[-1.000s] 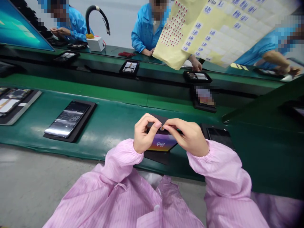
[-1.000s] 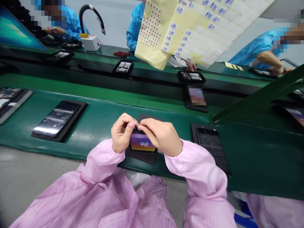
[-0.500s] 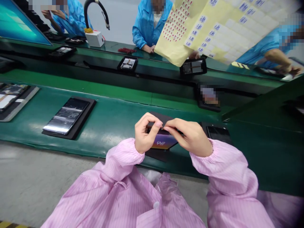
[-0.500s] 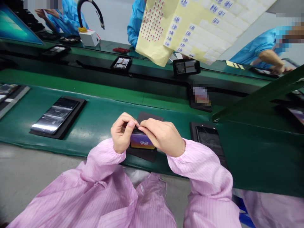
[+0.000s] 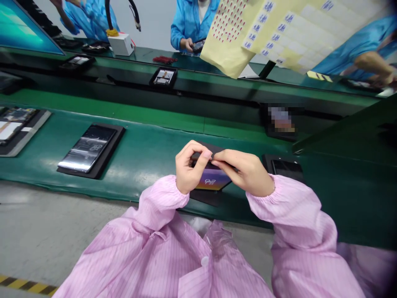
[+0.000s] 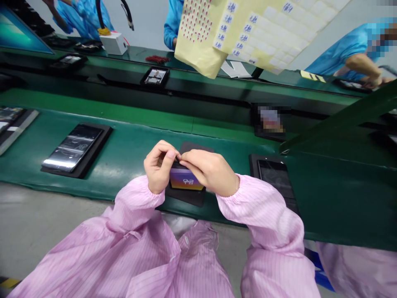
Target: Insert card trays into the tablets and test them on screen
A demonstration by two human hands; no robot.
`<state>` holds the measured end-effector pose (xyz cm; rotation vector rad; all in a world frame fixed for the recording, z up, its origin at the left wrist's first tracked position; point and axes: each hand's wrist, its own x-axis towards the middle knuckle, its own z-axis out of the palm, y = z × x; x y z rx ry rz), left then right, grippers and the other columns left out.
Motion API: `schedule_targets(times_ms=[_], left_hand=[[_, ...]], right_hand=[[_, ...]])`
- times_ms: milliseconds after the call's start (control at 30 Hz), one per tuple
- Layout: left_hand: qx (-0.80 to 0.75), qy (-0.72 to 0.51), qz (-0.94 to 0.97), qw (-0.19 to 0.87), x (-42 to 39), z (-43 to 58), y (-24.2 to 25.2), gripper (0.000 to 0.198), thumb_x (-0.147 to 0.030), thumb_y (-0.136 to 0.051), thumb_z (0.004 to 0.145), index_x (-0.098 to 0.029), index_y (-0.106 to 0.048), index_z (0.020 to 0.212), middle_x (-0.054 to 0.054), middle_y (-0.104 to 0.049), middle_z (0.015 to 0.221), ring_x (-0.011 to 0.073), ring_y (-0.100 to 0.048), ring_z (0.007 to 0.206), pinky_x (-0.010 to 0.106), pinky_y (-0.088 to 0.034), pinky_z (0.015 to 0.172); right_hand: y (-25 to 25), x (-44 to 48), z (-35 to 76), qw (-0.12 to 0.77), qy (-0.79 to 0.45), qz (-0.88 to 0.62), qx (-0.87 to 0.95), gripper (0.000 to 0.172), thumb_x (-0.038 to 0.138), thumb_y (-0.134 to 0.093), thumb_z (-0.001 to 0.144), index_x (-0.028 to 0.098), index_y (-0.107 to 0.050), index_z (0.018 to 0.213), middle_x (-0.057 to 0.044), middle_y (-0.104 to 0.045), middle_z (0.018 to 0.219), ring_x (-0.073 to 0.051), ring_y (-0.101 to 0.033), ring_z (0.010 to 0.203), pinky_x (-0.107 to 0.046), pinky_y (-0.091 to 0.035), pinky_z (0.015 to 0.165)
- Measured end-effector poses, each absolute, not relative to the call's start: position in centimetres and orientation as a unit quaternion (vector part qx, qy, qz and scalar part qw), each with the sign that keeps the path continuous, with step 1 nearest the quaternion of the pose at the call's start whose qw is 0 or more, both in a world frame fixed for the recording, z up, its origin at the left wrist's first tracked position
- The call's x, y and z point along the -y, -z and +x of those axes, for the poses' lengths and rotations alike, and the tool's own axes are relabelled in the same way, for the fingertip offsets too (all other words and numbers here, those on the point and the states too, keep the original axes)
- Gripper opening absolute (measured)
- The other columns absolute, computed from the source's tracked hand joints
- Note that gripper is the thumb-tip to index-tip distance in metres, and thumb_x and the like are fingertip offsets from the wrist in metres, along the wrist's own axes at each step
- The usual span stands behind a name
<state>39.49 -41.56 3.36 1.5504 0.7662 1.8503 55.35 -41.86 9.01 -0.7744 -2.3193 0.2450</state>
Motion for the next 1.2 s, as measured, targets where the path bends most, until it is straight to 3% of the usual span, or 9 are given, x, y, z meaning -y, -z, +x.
schedule_targets(times_ms=[133, 233, 300, 433, 533, 633, 800, 1000, 1200], left_hand=[[-0.256, -0.627, 0.534, 0.506, 39.5, 39.0, -1.1, 0.041, -0.055, -0.05, 0.09, -0.019, -0.069, 0.099, 0.006, -0.071, 0.091, 0.018, -0.068, 0.086, 0.03, -0.052, 0.079], [-0.293, -0.534, 0.417, 0.675, 36.5, 39.0, 1.9, 0.064, -0.072, -0.043, 0.083, -0.017, -0.071, 0.102, 0.009, -0.074, 0.091, 0.0228, -0.071, 0.085, 0.032, -0.054, 0.078], [-0.335, -0.497, 0.34, 0.725, 34.2, 39.2, 3.6, 0.067, -0.074, -0.042, 0.082, -0.016, -0.072, 0.098, 0.009, -0.075, 0.083, 0.0225, -0.071, 0.076, 0.031, -0.054, 0.07], [-0.361, -0.463, 0.278, 0.76, 30.9, 39.7, 5.3, 0.058, -0.066, -0.044, 0.087, -0.015, -0.072, 0.085, 0.007, -0.074, 0.072, 0.0198, -0.069, 0.061, 0.028, -0.053, 0.061], [-0.362, -0.425, 0.26, 0.788, 30.2, 39.7, 5.3, 0.056, -0.065, -0.046, 0.086, -0.015, -0.07, 0.079, 0.008, -0.072, 0.067, 0.02, -0.068, 0.057, 0.029, -0.053, 0.06], [-0.354, -0.397, 0.249, 0.809, 30.3, 39.7, 5.2, 0.054, -0.064, -0.049, 0.086, -0.015, -0.071, 0.085, 0.008, -0.073, 0.07, 0.0211, -0.069, 0.06, 0.031, -0.054, 0.063], [-0.365, -0.356, 0.246, 0.824, 31.0, 39.9, 5.0, 0.056, -0.067, -0.052, 0.082, -0.014, -0.07, 0.08, 0.009, -0.071, 0.067, 0.0201, -0.068, 0.057, 0.029, -0.051, 0.058], [-0.391, -0.439, 0.218, 0.779, 31.7, 40.4, 5.3, 0.058, -0.07, -0.056, 0.077, -0.014, -0.071, 0.082, 0.006, -0.07, 0.065, 0.0179, -0.065, 0.055, 0.029, -0.051, 0.061], [-0.405, -0.486, 0.2, 0.748, 31.6, 40.3, 6.2, 0.059, -0.071, -0.055, 0.077, -0.014, -0.071, 0.082, 0.006, -0.072, 0.068, 0.0179, -0.067, 0.059, 0.028, -0.051, 0.062]], right_hand=[[-6.5, 40.8, 57.4, 0.45, -0.214, -0.38, 0.779, 0.029, 0.04, -0.059, 0.091, 0.024, -0.059, 0.115, -0.005, -0.069, 0.107, -0.017, -0.068, 0.094, -0.029, -0.055, 0.084], [-1.3, 40.0, 58.9, 0.569, -0.24, -0.474, 0.628, 0.045, 0.052, -0.038, 0.097, 0.024, -0.049, 0.132, -0.01, -0.064, 0.121, -0.019, -0.064, 0.109, -0.038, -0.053, 0.095], [2.7, 39.8, 59.1, 0.552, -0.26, -0.55, 0.57, 0.056, 0.057, -0.021, 0.098, 0.021, -0.046, 0.133, -0.013, -0.068, 0.115, -0.019, -0.069, 0.098, -0.039, -0.057, 0.086], [8.5, 40.9, 57.9, 0.487, -0.215, -0.65, 0.542, 0.058, 0.055, -0.021, 0.098, 0.017, -0.049, 0.131, -0.017, -0.067, 0.117, -0.023, -0.067, 0.104, -0.044, -0.055, 0.089], [10.4, 43.1, 57.2, 0.463, -0.157, -0.691, 0.533, 0.055, 0.051, -0.029, 0.097, 0.015, -0.051, 0.132, -0.019, -0.056, 0.136, -0.029, -0.047, 0.132, -0.058, -0.029, 0.112], [11.0, 44.5, 57.5, 0.365, -0.123, -0.702, 0.599, 0.049, 0.038, -0.036, 0.096, 0.016, -0.047, 0.139, -0.015, -0.044, 0.148, -0.033, -0.03, 0.143, -0.066, -0.004, 0.116], [11.0, 41.7, 60.6, 0.135, -0.11, -0.59, 0.788, 0.049, 0.024, -0.037, 0.094, 0.024, -0.043, 0.143, -0.007, -0.042, 0.15, -0.028, -0.025, 0.146, -0.067, -0.007, 0.116], [10.8, 40.2, 61.9, 0.185, -0.089, -0.608, 0.767, 0.049, 0.027, -0.029, 0.098, 0.018, -0.041, 0.145, -0.012, -0.047, 0.146, -0.024, -0.038, 0.14, -0.058, -0.021, 0.117], [8.5, 44.1, 60.2, 0.293, 0.085, -0.52, 0.798, 0.044, 0.033, -0.039, 0.098, 0.029, -0.047, 0.141, -0.008, -0.036, 0.154, -0.028, -0.022, 0.147, -0.059, -0.012, 0.118]])
